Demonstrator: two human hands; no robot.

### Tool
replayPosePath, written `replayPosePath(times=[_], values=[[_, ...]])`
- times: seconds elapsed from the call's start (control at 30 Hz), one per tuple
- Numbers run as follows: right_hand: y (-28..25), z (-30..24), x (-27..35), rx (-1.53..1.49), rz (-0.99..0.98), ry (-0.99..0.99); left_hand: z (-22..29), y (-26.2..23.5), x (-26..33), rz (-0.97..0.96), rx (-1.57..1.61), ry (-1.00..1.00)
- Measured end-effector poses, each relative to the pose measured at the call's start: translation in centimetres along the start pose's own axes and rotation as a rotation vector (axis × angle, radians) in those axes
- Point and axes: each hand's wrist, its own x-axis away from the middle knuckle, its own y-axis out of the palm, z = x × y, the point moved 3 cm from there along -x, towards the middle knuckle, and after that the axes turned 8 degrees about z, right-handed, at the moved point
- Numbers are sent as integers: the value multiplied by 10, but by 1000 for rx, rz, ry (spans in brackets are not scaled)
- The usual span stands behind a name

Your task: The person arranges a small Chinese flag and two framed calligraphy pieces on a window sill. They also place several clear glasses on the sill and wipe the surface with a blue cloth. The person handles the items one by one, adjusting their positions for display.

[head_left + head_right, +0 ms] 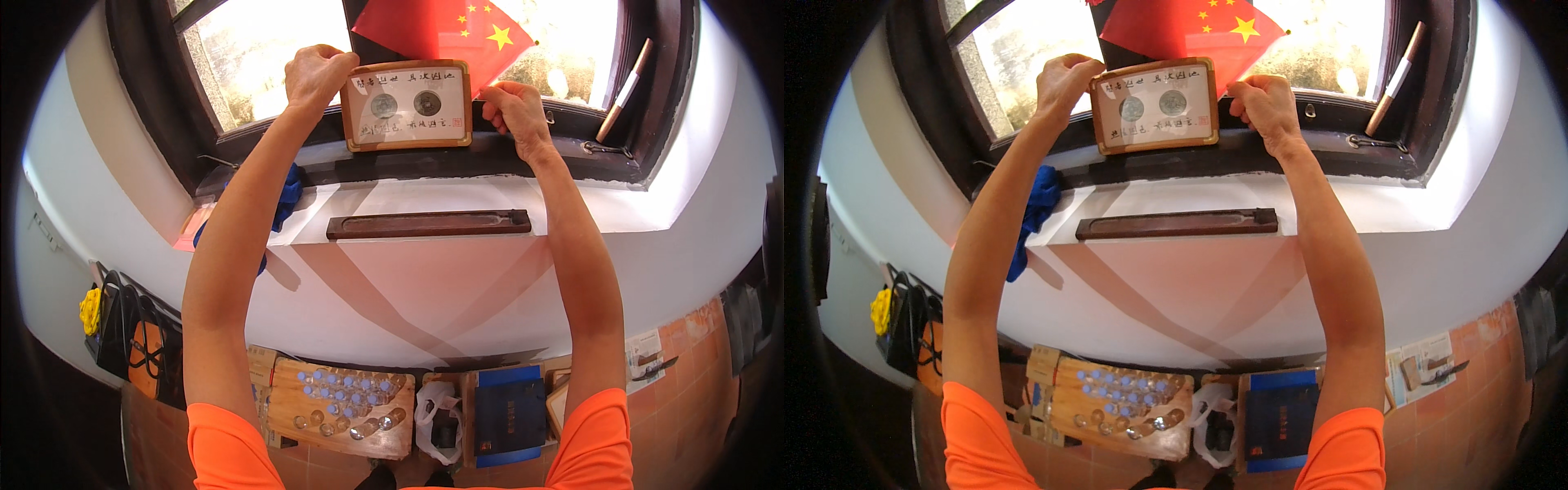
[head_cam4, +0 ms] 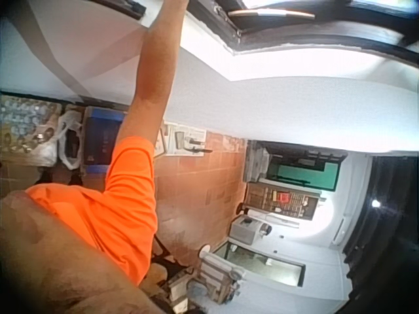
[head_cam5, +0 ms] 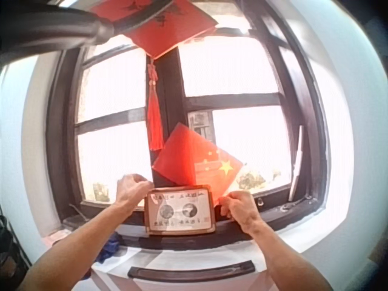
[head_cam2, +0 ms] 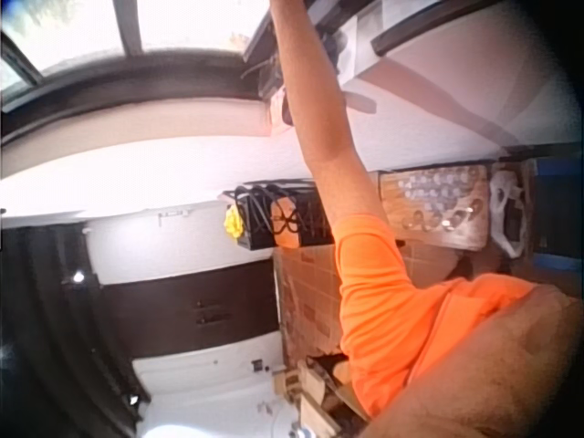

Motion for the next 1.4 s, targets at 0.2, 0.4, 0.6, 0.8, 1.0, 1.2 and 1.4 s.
replayPosePath(times=[0.2, 0.4, 0.6, 0.8, 1.0, 1.2, 1.4], values=[[3, -5, 3, -159, -25, -26, 1, 2, -2, 128, 99, 94], [4, -6, 3, -122, -35, -91, 17, 7, 3, 190, 92, 150], [8, -6, 2, -7, 13, -170, 30, 11, 0, 477, -151, 526], [6, -4, -1, 4, 54, -208, 30, 19, -8, 418, -228, 315], [4, -2, -1, -28, 55, -179, 38, 17, 4, 368, -271, 217], [8, -2, 0, 8, 45, -196, 29, 21, 6, 373, -324, 326], [8, -3, 1, 44, 32, -190, 27, 18, 13, 517, -306, 497]])
